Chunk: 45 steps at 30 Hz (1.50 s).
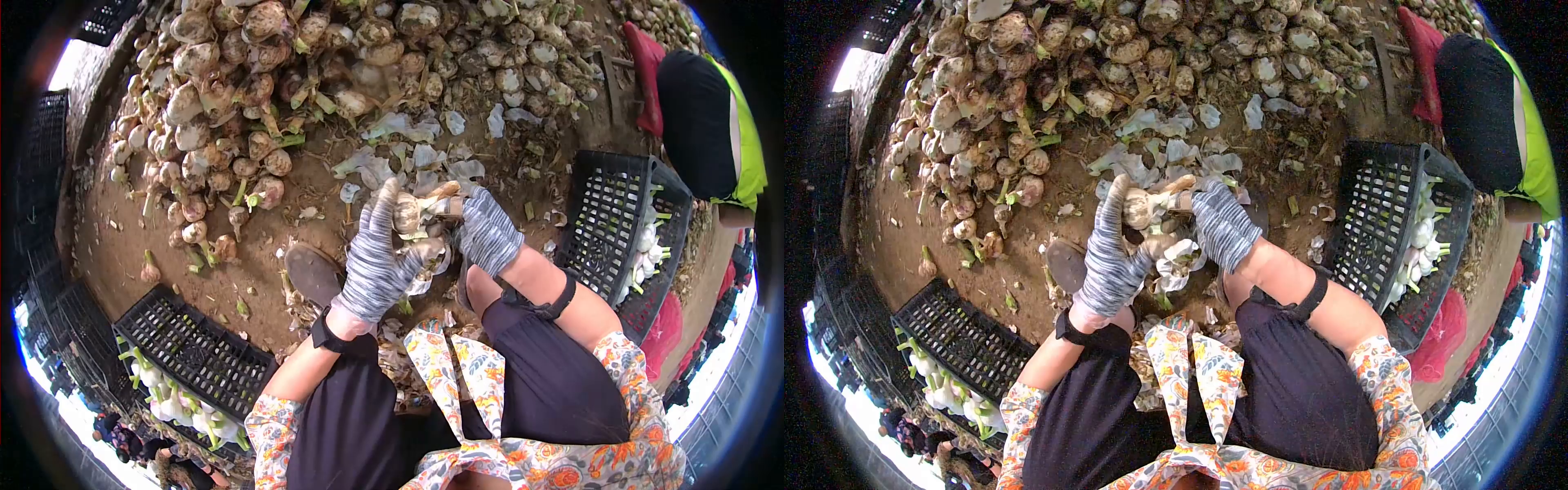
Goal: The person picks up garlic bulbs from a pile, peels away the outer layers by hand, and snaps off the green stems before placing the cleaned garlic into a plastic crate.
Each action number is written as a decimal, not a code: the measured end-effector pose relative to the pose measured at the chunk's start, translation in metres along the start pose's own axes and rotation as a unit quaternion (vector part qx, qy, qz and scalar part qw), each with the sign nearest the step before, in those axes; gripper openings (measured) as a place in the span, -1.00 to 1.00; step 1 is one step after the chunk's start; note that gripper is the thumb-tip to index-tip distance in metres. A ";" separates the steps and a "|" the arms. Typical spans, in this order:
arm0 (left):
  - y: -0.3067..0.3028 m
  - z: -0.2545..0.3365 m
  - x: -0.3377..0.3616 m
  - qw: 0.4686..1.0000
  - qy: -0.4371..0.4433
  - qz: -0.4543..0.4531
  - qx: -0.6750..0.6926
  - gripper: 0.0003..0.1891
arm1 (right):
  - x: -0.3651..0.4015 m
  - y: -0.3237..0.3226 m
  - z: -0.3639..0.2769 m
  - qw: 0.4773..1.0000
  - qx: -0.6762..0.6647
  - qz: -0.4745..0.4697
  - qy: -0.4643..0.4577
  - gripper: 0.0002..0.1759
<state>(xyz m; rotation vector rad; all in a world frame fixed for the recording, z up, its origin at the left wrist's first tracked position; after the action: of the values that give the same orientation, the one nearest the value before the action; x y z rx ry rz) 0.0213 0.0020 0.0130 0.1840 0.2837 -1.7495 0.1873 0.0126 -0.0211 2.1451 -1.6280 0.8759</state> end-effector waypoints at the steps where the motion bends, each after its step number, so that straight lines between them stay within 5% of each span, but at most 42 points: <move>1: -0.004 -0.002 -0.003 0.997 0.011 -0.029 -0.066 -0.45 | -0.001 0.003 -0.005 0.993 -0.120 -0.009 0.007 -0.76; 2: -0.005 -0.005 -0.005 0.989 0.021 -0.059 -0.131 -0.42 | 0.004 0.001 -0.007 0.966 -0.218 -0.025 0.140 -0.79; 3: -0.005 -0.007 -0.005 0.990 0.017 -0.060 -0.130 -0.42 | 0.009 -0.001 -0.016 0.965 -0.219 -0.025 0.143 -0.79; 5: -0.003 -0.020 -0.002 0.951 -0.259 0.024 0.170 -0.46 | 0.016 -0.004 -0.029 0.998 0.033 0.034 0.042 -0.77; 7: -0.009 -0.019 -0.013 0.925 -0.305 0.040 0.224 -0.49 | 0.017 -0.003 -0.020 0.996 0.078 0.032 -0.041 -0.75; 9: -0.010 -0.017 -0.018 0.786 -0.558 0.036 0.263 -0.41 | 0.018 0.001 -0.016 0.983 0.093 0.092 -0.130 -0.75; 10: -0.015 -0.032 -0.014 0.770 -0.575 -0.002 0.277 -0.44 | 0.023 -0.001 -0.021 0.968 0.130 0.109 -0.187 -0.68; 13: -0.018 -0.036 -0.008 0.849 -0.501 -0.005 0.167 -0.41 | 0.023 0.002 -0.021 0.976 0.144 0.081 -0.140 -0.64; 15: -0.013 -0.020 -0.009 0.968 -0.246 0.044 0.025 -0.46 | 0.017 0.004 -0.005 0.971 0.153 0.068 -0.170 -0.60; 17: -0.007 -0.018 -0.004 0.995 -0.056 0.009 -0.080 -0.53 | 0.025 0.006 -0.032 0.996 0.036 0.088 0.002 -0.65; 18: -0.010 -0.016 -0.004 0.995 -0.056 0.008 -0.080 -0.53 | 0.019 0.002 -0.020 0.997 0.024 0.077 -0.011 -0.65; 19: -0.012 -0.017 -0.004 0.980 -0.172 -0.003 0.096 -0.52 | 0.014 -0.001 -0.016 0.997 0.013 0.066 -0.024 -0.66; 20: -0.012 -0.017 -0.002 0.922 -0.280 -0.013 0.268 -0.52 | 0.013 -0.004 -0.011 0.960 -0.261 -0.065 0.081 -0.67; 21: -0.014 -0.021 0.003 0.866 -0.337 0.019 0.368 -0.47 | 0.014 -0.002 -0.013 0.821 -0.507 -0.191 0.179 -0.68; 22: -0.014 -0.023 0.004 0.851 -0.340 0.016 0.400 -0.45 | 0.015 -0.002 -0.009 0.779 -0.566 -0.196 0.185 -0.70; 24: -0.013 -0.023 0.003 0.835 -0.342 0.012 0.431 -0.43 | 0.016 -0.005 -0.011 0.812 -0.531 -0.178 0.165 -0.72; 26: -0.014 -0.020 -0.008 0.961 -0.197 -0.006 0.196 -0.54 | 0.016 -0.009 -0.010 0.857 -0.474 -0.140 0.149 -0.72; 27: -0.016 -0.020 -0.009 0.961 -0.195 -0.006 0.197 -0.54 | 0.016 -0.012 -0.012 0.858 -0.473 -0.139 0.148 -0.72; 30: -0.026 -0.012 -0.013 0.990 -0.117 -0.027 0.071 -0.70 | 0.014 -0.020 -0.017 0.991 -0.097 -0.094 -0.002 -0.64; 33: -0.026 -0.017 -0.016 0.990 -0.112 -0.048 0.070 -0.76 | 0.014 -0.019 -0.013 0.957 -0.269 -0.088 0.060 -0.64; 35: -0.024 -0.012 -0.016 0.973 -0.163 -0.012 0.162 -0.79 | 0.012 -0.032 -0.012 0.759 -0.572 -0.228 0.212 -0.70; 37: -0.023 -0.021 -0.008 0.930 -0.227 0.011 0.290 -0.78 | 0.025 -0.033 -0.017 0.767 -0.595 -0.183 0.153 -0.66; 38: -0.021 -0.031 -0.001 0.905 -0.245 0.023 0.347 -0.70 | 0.017 -0.041 0.005 0.729 -0.587 -0.333 0.117 -0.58; 39: -0.018 -0.027 -0.005 0.905 -0.244 0.023 0.347 -0.70 | 0.026 -0.042 0.008 0.793 -0.499 -0.321 0.139 -0.60; 41: -0.010 -0.018 -0.008 0.763 -0.364 0.177 0.504 -0.65 | 0.039 -0.040 0.008 0.871 -0.302 -0.367 0.126 -0.65; 44: -0.015 -0.027 -0.009 0.721 -0.374 0.177 0.556 -0.65 | 0.052 -0.047 -0.027 0.889 -0.068 -0.451 0.048 -0.65; 45: -0.016 -0.030 -0.008 0.702 -0.383 0.173 0.575 -0.66 | 0.060 -0.051 -0.047 0.845 -0.058 -0.443 0.293 -0.56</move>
<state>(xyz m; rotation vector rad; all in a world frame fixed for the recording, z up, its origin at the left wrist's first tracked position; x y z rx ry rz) 0.0066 0.0204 -0.0119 0.3442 -1.4198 -1.2399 0.2327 0.0100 0.0585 1.9206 -0.2965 0.9195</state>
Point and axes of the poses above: each hand's wrist, its own x-axis away from the middle knuckle, its own y-axis out of the palm, z = x × y, the point moved 2 cm from there along -x, towards the middle knuckle, and after that the axes turned 15 degrees about y, right-handed, at the moved point
